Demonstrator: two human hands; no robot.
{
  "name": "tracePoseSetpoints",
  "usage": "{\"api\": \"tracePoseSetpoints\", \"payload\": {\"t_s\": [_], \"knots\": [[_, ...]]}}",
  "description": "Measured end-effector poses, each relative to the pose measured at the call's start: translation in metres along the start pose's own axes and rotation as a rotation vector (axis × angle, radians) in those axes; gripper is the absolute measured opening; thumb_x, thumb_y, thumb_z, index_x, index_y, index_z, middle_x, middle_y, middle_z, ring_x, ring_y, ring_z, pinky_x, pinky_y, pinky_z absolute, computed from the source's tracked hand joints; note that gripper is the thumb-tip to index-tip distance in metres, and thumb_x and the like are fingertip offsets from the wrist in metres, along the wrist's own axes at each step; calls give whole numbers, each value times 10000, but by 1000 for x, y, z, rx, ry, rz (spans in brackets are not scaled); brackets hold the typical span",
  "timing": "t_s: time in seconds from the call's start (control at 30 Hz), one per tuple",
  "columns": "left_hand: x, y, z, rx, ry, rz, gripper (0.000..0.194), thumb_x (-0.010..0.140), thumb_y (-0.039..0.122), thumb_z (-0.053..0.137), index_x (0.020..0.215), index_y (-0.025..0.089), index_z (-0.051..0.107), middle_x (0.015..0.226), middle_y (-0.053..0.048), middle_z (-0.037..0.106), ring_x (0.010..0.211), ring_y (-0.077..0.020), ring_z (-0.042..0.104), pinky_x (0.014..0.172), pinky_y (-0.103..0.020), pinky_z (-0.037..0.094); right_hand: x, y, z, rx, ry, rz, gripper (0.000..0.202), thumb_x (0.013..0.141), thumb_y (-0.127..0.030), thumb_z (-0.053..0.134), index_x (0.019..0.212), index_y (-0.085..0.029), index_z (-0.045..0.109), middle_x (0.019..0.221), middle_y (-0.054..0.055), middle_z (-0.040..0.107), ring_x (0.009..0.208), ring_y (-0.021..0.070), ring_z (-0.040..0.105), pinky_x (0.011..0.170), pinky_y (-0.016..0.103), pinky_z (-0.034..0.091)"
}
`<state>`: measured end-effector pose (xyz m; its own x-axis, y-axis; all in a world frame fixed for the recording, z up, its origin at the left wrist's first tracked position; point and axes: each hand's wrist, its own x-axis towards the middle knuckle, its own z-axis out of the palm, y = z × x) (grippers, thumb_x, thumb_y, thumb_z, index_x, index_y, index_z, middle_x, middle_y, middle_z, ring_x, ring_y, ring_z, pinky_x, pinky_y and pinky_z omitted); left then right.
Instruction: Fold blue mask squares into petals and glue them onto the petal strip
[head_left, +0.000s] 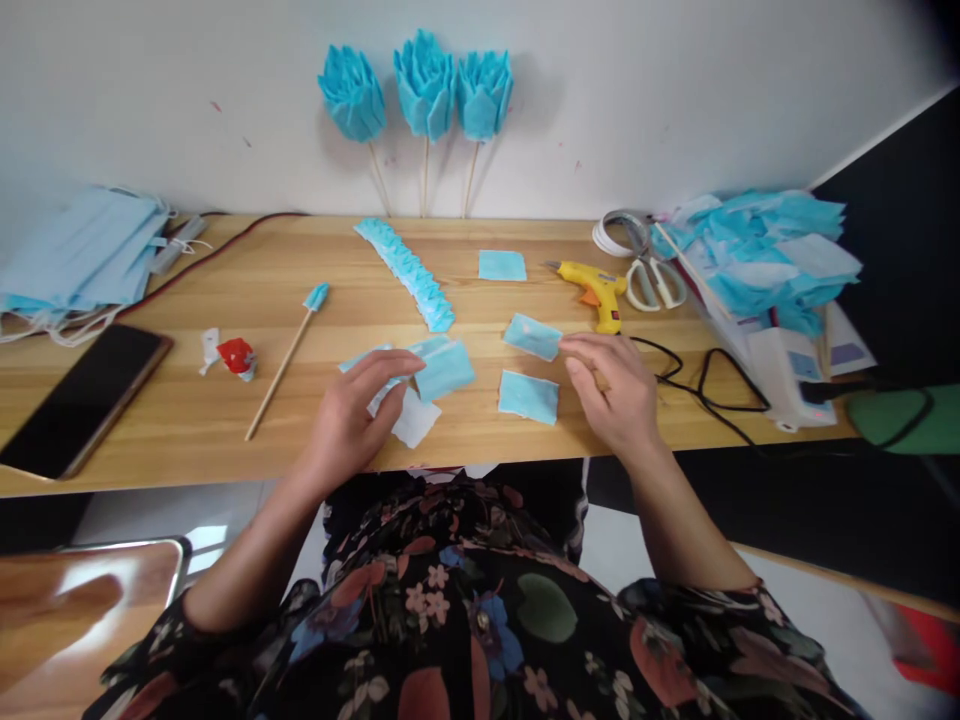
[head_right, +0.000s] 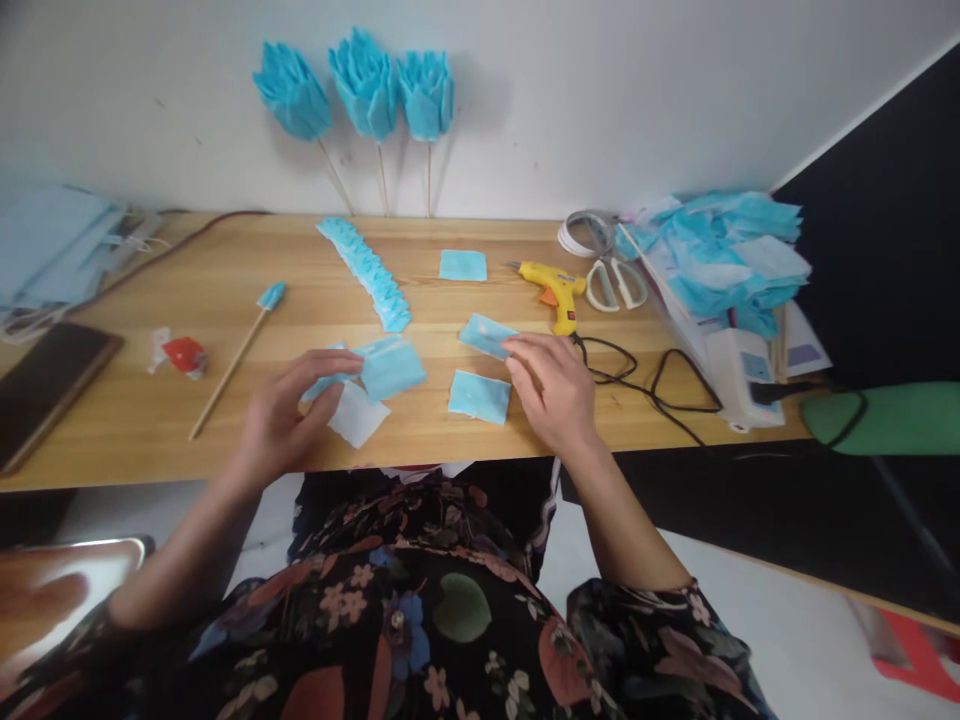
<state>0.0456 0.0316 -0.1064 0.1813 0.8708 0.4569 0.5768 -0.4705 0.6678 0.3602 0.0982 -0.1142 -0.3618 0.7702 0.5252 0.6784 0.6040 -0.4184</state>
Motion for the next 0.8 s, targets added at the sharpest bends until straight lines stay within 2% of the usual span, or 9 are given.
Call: {"api": "tracePoseSetpoints", "payload": {"t_s": [0.07, 0.2, 0.37, 0.43, 0.57, 0.63, 0.7, 0.8], "knots": [[0, -2, 1, -7, -36, 11, 280, 963, 107, 479, 1155, 186, 668, 1156, -110, 719, 1125, -217, 680, 979, -410, 558, 9, -8, 3, 19, -39, -17, 246, 998, -278, 511, 1171, -272, 686, 1137, 89, 740, 1067, 283, 670, 953, 481, 504], [-1, -6, 4, 66, -57, 69, 282, 961, 89, 461, 1105, 178, 687, 1121, -102, 741, 1095, -204, 689, 1065, -465, 511, 33, -27, 14, 52, -215, -119, 282, 1005, -269, 486, 1228, -261, 659, 1139, 86, 732, 1073, 280, 643, 943, 465, 495], [-8, -9, 7, 169, -147, 148, 311, 936, 50, 440, 1072, 171, 691, 1099, -83, 762, 1053, -196, 710, 1133, -536, 436, 56, -39, 30, 35, -434, -248, 376, 921, -56, 450, 1141, -225, 704, 1096, 92, 722, 1042, 276, 595, 939, 459, 473], [-11, -9, 9, 181, -183, 146, 320, 927, 45, 434, 1063, 169, 696, 1105, -85, 763, 1051, -203, 713, 1140, -555, 419, 59, -40, 36, 15, -476, -287, 401, 888, -12, 450, 1090, -219, 727, 1080, 94, 714, 1018, 276, 575, 911, 454, 468], [-14, -8, 4, 116, -225, 129, 326, 928, 58, 441, 1063, 188, 708, 1115, -79, 763, 1066, -206, 710, 1169, -552, 381, 56, -37, 47, -43, -501, -339, 363, 919, -31, 456, 1017, -206, 758, 1031, 101, 702, 941, 263, 547, 810, 409, 442], [-12, -8, -6, 24, -175, 103, 306, 933, 75, 461, 1049, 200, 715, 1095, -75, 765, 1067, -202, 708, 1134, -497, 433, 53, -35, 50, -82, -497, -344, 369, 917, -23, 461, 1013, -213, 763, 1022, 96, 699, 925, 256, 539, 794, 393, 425], [-7, -7, -18, -60, -62, 37, 279, 927, 87, 487, 1018, 203, 723, 1053, -78, 763, 1046, -202, 706, 1020, -414, 518, 50, -32, 51, -114, -483, -341, 379, 907, -11, 462, 1009, -220, 762, 1030, 92, 697, 918, 250, 532, 803, 388, 417], [4, -5, -30, -55, 27, -33, 252, 908, 93, 513, 979, 191, 735, 1011, -87, 751, 974, -202, 704, 873, -348, 552, 48, -29, 50, -134, -479, -331, 397, 899, -2, 451, 1009, -228, 758, 1046, 90, 696, 922, 251, 532, 822, 396, 417]]}}
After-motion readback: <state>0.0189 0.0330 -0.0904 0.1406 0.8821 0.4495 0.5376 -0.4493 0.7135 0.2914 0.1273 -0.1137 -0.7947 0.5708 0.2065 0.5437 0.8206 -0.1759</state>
